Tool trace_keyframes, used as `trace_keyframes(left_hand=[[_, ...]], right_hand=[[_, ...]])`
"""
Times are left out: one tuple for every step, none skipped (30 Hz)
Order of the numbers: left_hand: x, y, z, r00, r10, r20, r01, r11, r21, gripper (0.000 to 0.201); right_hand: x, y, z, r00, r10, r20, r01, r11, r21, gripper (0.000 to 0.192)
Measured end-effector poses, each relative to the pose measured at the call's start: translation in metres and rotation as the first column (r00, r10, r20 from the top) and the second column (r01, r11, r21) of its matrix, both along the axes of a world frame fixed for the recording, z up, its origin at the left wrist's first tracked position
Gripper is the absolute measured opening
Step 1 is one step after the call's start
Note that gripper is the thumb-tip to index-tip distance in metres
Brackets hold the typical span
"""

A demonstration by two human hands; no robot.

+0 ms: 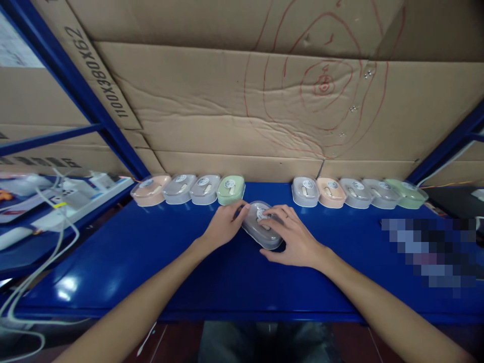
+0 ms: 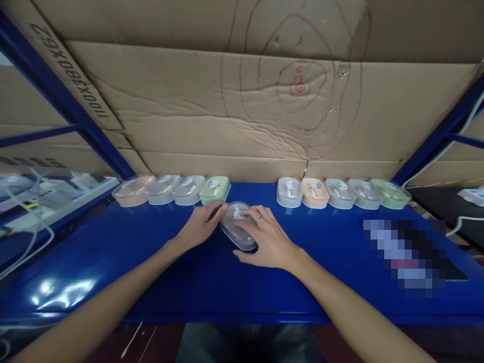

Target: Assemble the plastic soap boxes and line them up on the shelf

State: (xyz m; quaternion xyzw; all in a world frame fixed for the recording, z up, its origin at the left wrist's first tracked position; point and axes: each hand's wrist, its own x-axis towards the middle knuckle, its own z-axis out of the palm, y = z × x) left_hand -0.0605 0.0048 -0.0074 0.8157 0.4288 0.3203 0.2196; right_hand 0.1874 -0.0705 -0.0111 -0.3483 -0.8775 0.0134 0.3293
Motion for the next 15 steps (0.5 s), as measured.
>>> trace_keyframes(left_hand=[[0.0, 0.0, -0.001, 0.999, 0.005, -0.04, -0.003, 0.998, 0.057, 0.043], [0.0, 0.001, -0.002, 0.998, 0.012, -0.068, -0.005, 0.996, 0.091, 0.043], [-0.001, 0.002, -0.003, 0.996, 0.016, -0.087, -0.007, 0.995, 0.104, 0.043], [-0.001, 0.003, -0.005, 0.995, 0.02, -0.096, -0.01, 0.994, 0.106, 0.043], [-0.001, 0.004, -0.006, 0.995, 0.024, -0.093, -0.014, 0.994, 0.104, 0.042], [-0.001, 0.005, -0.007, 0.996, 0.028, -0.081, -0.02, 0.995, 0.098, 0.042], [-0.002, 0.005, -0.008, 0.997, 0.031, -0.065, -0.025, 0.996, 0.09, 0.043], [-0.002, 0.005, -0.008, 0.998, 0.032, -0.048, -0.028, 0.996, 0.085, 0.043], [-0.002, 0.005, -0.008, 0.999, 0.034, -0.034, -0.031, 0.996, 0.083, 0.044], [-0.002, 0.005, -0.008, 0.999, 0.037, -0.024, -0.035, 0.996, 0.08, 0.044], [-0.002, 0.004, -0.007, 0.999, 0.041, -0.019, -0.039, 0.996, 0.075, 0.044], [-0.002, 0.004, -0.007, 0.999, 0.045, -0.019, -0.043, 0.997, 0.069, 0.045], [-0.002, 0.003, -0.007, 0.999, 0.05, -0.02, -0.049, 0.997, 0.064, 0.045], [-0.002, 0.003, -0.007, 0.998, 0.056, -0.02, -0.055, 0.997, 0.06, 0.045], [-0.002, 0.003, -0.007, 0.998, 0.06, -0.022, -0.059, 0.997, 0.056, 0.045]], right_hand=[[0.0, 0.0, 0.0, 1.0, -0.001, 0.007, 0.001, 1.0, 0.001, 0.056], [0.0, 0.0, -0.001, 1.0, -0.001, 0.015, 0.001, 1.0, 0.002, 0.056], [0.0, 0.0, -0.001, 1.0, -0.001, 0.022, 0.001, 1.0, 0.003, 0.057], [0.0, 0.0, -0.001, 1.0, -0.003, 0.029, 0.003, 1.0, 0.005, 0.057], [0.0, 0.0, -0.001, 0.999, -0.006, 0.034, 0.006, 1.0, 0.007, 0.057], [0.0, -0.001, -0.001, 0.999, -0.013, 0.038, 0.013, 1.0, 0.011, 0.058], [0.001, -0.001, 0.0, 0.999, -0.023, 0.041, 0.023, 1.0, 0.016, 0.06], [0.001, -0.001, 0.0, 0.998, -0.037, 0.044, 0.036, 0.999, 0.022, 0.061], [0.002, -0.001, 0.0, 0.997, -0.052, 0.051, 0.05, 0.998, 0.026, 0.063], [0.003, 0.0, 0.0, 0.996, -0.068, 0.065, 0.066, 0.997, 0.031, 0.066], [0.003, 0.001, 0.0, 0.993, -0.086, 0.084, 0.084, 0.996, 0.033, 0.067], [0.004, 0.003, -0.001, 0.989, -0.109, 0.104, 0.106, 0.994, 0.035, 0.069], [0.006, 0.005, -0.002, 0.983, -0.137, 0.122, 0.133, 0.99, 0.037, 0.069], [0.007, 0.008, -0.003, 0.977, -0.167, 0.134, 0.163, 0.986, 0.04, 0.069], [0.009, 0.011, -0.005, 0.97, -0.198, 0.14, 0.193, 0.98, 0.043, 0.068]])
